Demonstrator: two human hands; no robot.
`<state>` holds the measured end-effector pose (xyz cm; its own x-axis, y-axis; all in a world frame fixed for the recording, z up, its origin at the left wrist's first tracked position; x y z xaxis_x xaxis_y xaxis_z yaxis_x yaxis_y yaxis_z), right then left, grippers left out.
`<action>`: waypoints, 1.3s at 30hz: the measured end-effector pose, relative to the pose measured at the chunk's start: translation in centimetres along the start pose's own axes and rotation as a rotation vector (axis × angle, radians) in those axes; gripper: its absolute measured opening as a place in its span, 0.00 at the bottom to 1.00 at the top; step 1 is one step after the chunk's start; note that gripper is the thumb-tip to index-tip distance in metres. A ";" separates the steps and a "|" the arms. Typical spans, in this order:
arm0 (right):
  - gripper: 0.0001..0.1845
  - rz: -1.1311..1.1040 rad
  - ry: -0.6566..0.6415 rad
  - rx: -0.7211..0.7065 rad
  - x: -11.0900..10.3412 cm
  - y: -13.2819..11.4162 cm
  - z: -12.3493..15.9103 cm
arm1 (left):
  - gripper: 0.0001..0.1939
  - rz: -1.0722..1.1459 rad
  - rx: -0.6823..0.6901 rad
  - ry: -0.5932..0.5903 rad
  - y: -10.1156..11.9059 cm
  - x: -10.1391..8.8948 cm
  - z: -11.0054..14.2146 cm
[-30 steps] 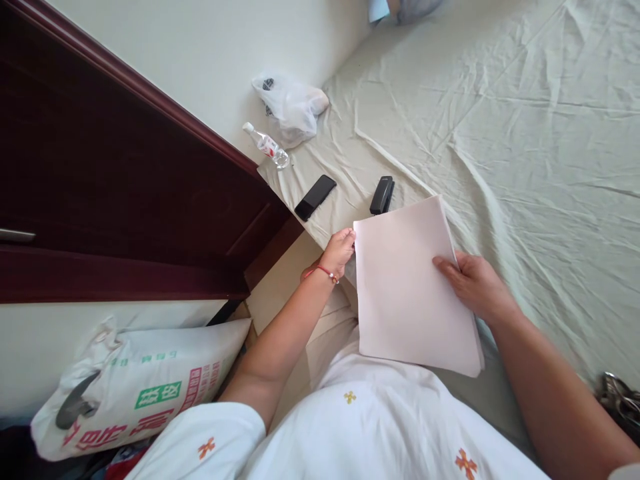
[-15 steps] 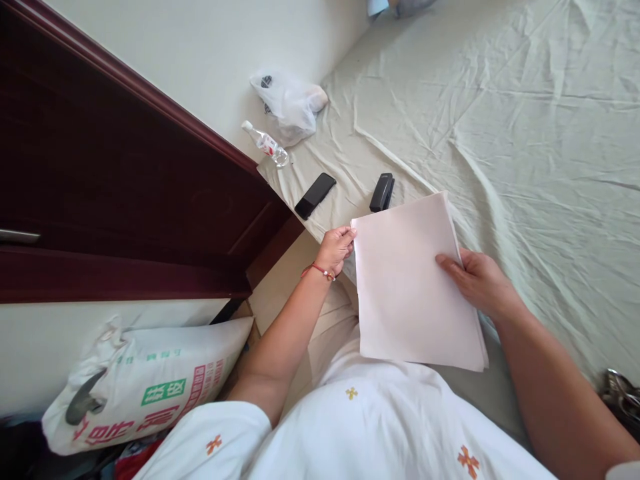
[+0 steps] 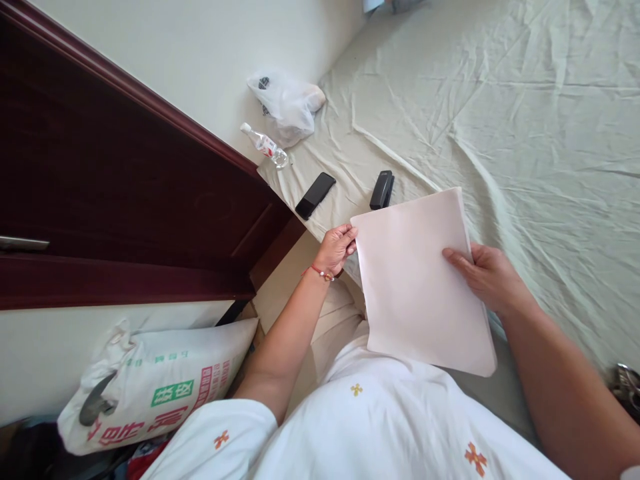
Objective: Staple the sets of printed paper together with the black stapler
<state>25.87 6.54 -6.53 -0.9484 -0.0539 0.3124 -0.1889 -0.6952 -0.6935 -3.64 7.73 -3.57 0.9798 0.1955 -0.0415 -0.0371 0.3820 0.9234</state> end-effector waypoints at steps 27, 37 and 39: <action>0.07 -0.010 0.030 0.005 -0.7 0.1 -0.3 | 0.16 0.003 0.030 -0.115 0.3 0.2 -1.1; 0.07 0.162 0.041 -0.020 -0.4 -0.2 -0.5 | 0.09 -0.046 -0.182 0.047 -1.0 0.7 -1.9; 0.07 0.191 0.062 -0.024 -0.4 -0.3 -0.5 | 0.09 -0.134 -0.239 0.131 -1.1 0.8 -2.2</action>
<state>26.17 7.15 -6.76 -0.9813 -0.1388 0.1335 -0.0091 -0.6591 -0.7520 -3.23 9.47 -5.50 0.9460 0.2379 -0.2201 0.0305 0.6107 0.7913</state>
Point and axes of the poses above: each hand's wrist, its own z-axis away from the middle knuckle, its own x-axis out of the palm, y = z × x, the point moved 7 cm from there along -z, towards the middle knuckle, and after that the axes turned 12 degrees about -z, right-handed, at the moved point
